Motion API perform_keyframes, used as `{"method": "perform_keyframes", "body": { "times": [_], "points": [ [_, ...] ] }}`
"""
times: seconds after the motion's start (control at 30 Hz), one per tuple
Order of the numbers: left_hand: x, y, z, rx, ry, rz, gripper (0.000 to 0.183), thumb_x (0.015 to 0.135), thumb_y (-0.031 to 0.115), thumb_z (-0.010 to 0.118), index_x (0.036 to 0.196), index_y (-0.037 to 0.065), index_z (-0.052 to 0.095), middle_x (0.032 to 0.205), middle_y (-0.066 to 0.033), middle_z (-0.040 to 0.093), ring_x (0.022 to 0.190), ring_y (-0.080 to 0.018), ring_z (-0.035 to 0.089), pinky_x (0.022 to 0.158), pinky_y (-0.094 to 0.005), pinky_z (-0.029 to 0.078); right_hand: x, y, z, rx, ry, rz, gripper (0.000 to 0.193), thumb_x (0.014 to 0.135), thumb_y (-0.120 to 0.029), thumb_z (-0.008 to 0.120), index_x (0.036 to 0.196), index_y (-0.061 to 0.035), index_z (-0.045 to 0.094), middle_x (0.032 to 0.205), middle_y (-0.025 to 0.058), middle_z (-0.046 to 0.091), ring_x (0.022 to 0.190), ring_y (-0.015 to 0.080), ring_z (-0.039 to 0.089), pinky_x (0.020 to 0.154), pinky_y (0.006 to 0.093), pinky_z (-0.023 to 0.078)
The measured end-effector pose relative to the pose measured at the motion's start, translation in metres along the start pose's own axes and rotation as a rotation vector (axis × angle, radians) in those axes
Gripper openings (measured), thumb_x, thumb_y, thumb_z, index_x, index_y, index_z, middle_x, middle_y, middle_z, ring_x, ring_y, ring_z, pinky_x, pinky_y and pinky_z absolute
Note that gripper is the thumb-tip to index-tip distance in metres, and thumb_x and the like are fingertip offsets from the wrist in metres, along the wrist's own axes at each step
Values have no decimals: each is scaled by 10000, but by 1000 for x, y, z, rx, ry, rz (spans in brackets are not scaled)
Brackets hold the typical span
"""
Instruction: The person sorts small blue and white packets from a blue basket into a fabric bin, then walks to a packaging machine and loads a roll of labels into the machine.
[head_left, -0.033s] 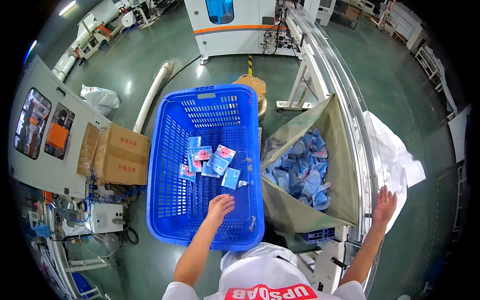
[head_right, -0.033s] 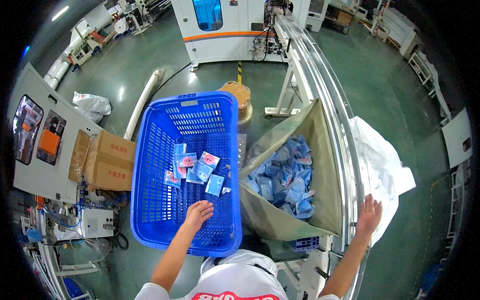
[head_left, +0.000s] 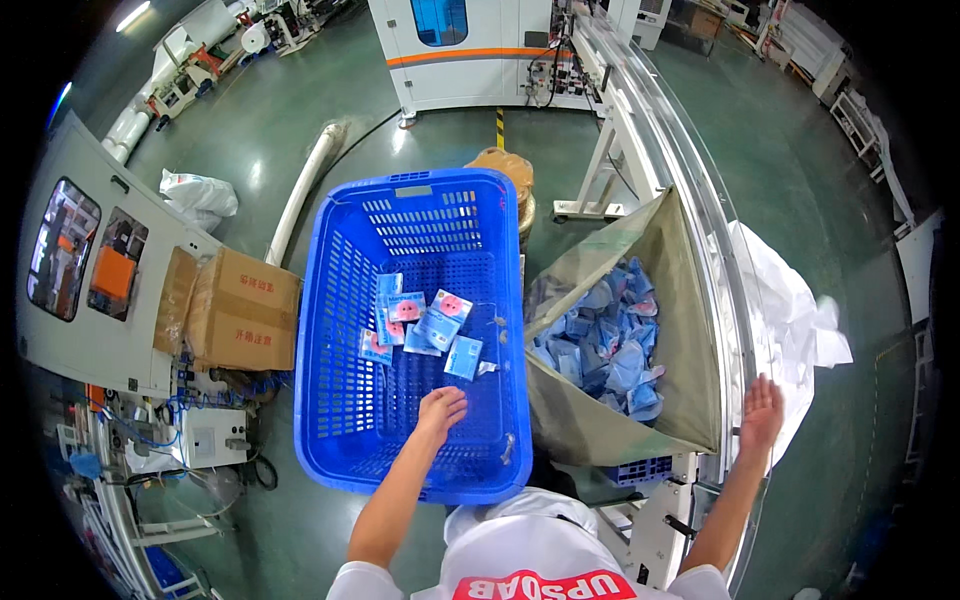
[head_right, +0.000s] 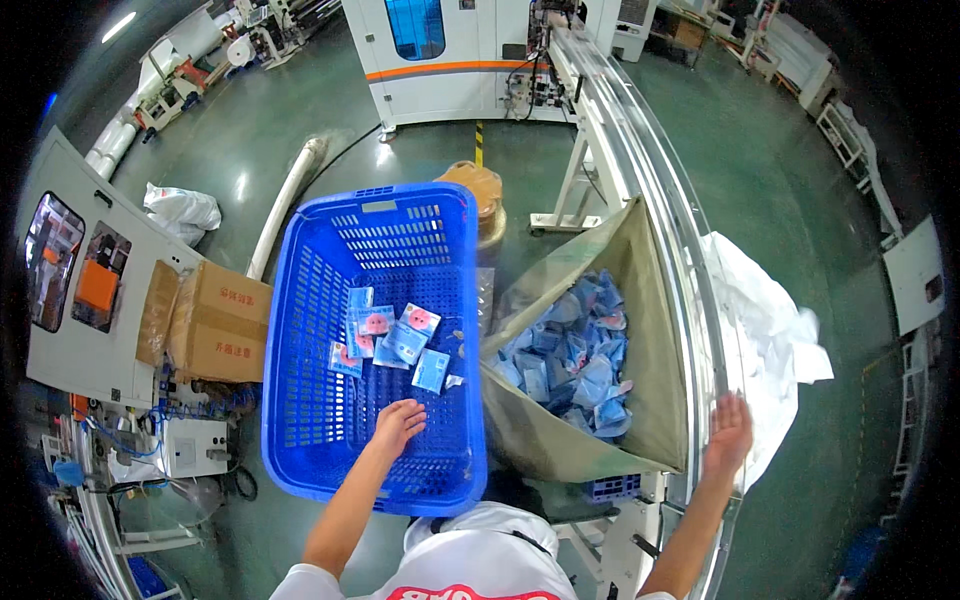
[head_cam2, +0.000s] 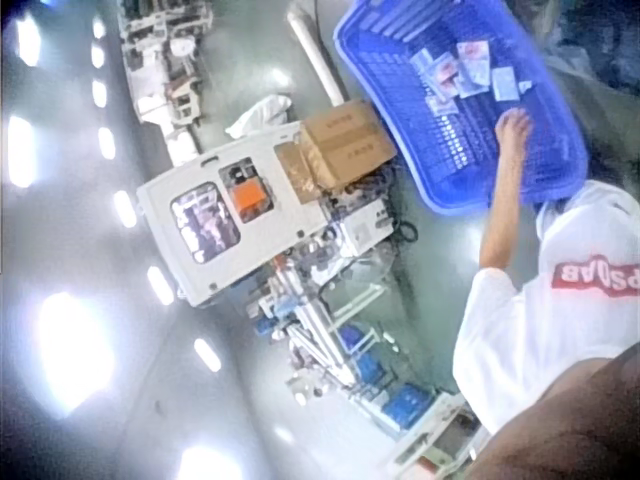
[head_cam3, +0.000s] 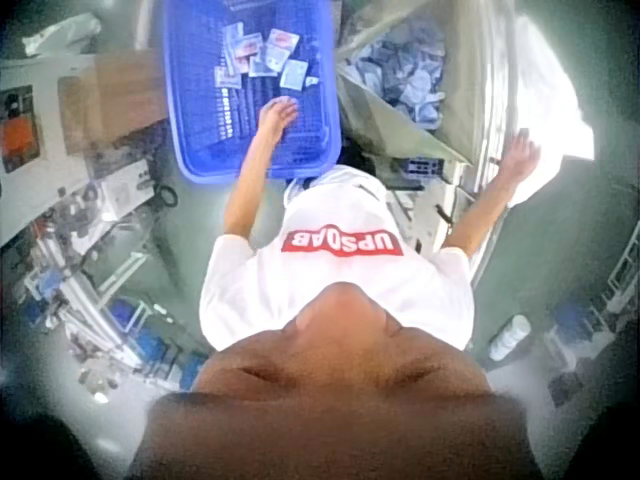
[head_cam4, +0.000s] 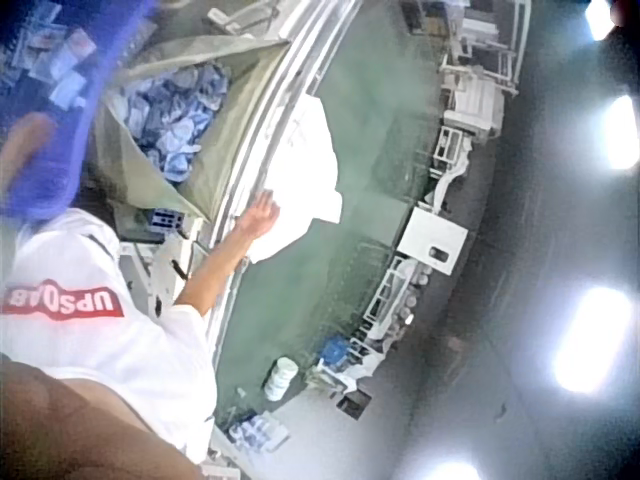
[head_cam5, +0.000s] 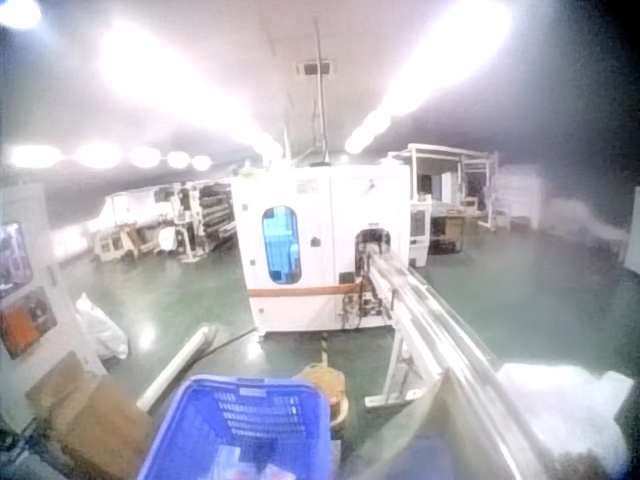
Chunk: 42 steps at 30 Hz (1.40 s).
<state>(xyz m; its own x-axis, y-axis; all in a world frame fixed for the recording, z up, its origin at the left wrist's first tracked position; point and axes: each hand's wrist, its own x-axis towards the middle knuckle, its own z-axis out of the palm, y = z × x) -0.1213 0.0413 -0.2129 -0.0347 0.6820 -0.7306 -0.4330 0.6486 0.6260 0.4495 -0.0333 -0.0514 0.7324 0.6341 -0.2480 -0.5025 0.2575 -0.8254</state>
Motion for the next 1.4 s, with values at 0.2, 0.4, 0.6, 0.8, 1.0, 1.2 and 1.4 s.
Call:
{"method": "perform_keyframes", "body": {
  "times": [0.2, 0.4, 0.6, 0.8, 1.0, 1.2, 1.4],
  "points": [
    [184, -57, -46, 734, 358, 88, 561, 659, 269, 806, 1090, 5, 563, 1061, -194, 617, 934, -310, 620, 812, -378, 516, -113, 90, 83, -329, -98, 224, 152, 856, -79, 602, 992, -18, 569, 871, 98, 645, 732, 169, 629, 647, 276, 531],
    [230, -79, -29, 1186, 559, 137, 633, 600, 377, 843, 1055, 34, 567, 1093, -212, 590, 1064, -382, 546, 909, -452, 469, -165, 106, 92, -523, -89, 210, 144, 830, -34, 619, 960, 4, 569, 790, 125, 649, 649, 175, 629, 569, 273, 531],
    [210, -83, -32, 1061, 265, 69, 500, 600, 317, 861, 904, 27, 591, 932, -164, 663, 874, -288, 642, 779, -394, 513, -178, 121, 108, -542, -155, 289, 171, 822, -49, 630, 974, 6, 573, 788, 133, 654, 681, 191, 650, 607, 293, 550],
    [58, 26, 2, 850, -200, 447, 409, 660, 182, 845, 798, 55, 481, 790, -84, 608, 744, -166, 574, 672, -315, 475, -208, 164, 139, -475, -564, 705, 257, 914, -191, 594, 1061, 20, 573, 920, 178, 671, 784, 232, 666, 692, 328, 549],
    [-106, 78, 49, 948, -412, 1242, 340, 627, -62, 731, 859, 65, 517, 956, -89, 633, 899, -304, 593, 793, -391, 474, -218, 194, 149, -173, -776, 1253, 469, 950, -384, 517, 1190, 19, 519, 1045, 150, 646, 907, 222, 652, 754, 344, 541],
    [-146, 25, 57, 327, -117, 749, 274, 836, 76, 603, 1091, 19, 520, 1056, -119, 591, 1002, -218, 574, 839, -311, 475, -227, 161, 155, -430, -1012, 770, 334, 918, -234, 618, 1133, 8, 539, 1050, 60, 628, 910, 102, 610, 768, 272, 513],
    [-172, 15, 68, 495, -109, 807, 493, 827, 190, 660, 1243, 7, 469, 1186, -147, 538, 1096, -238, 531, 915, -373, 450, -206, 136, 161, -1090, -1547, 224, 380, 875, -241, 624, 1148, 12, 547, 895, 129, 651, 786, 193, 631, 731, 323, 501]
  ]
}}
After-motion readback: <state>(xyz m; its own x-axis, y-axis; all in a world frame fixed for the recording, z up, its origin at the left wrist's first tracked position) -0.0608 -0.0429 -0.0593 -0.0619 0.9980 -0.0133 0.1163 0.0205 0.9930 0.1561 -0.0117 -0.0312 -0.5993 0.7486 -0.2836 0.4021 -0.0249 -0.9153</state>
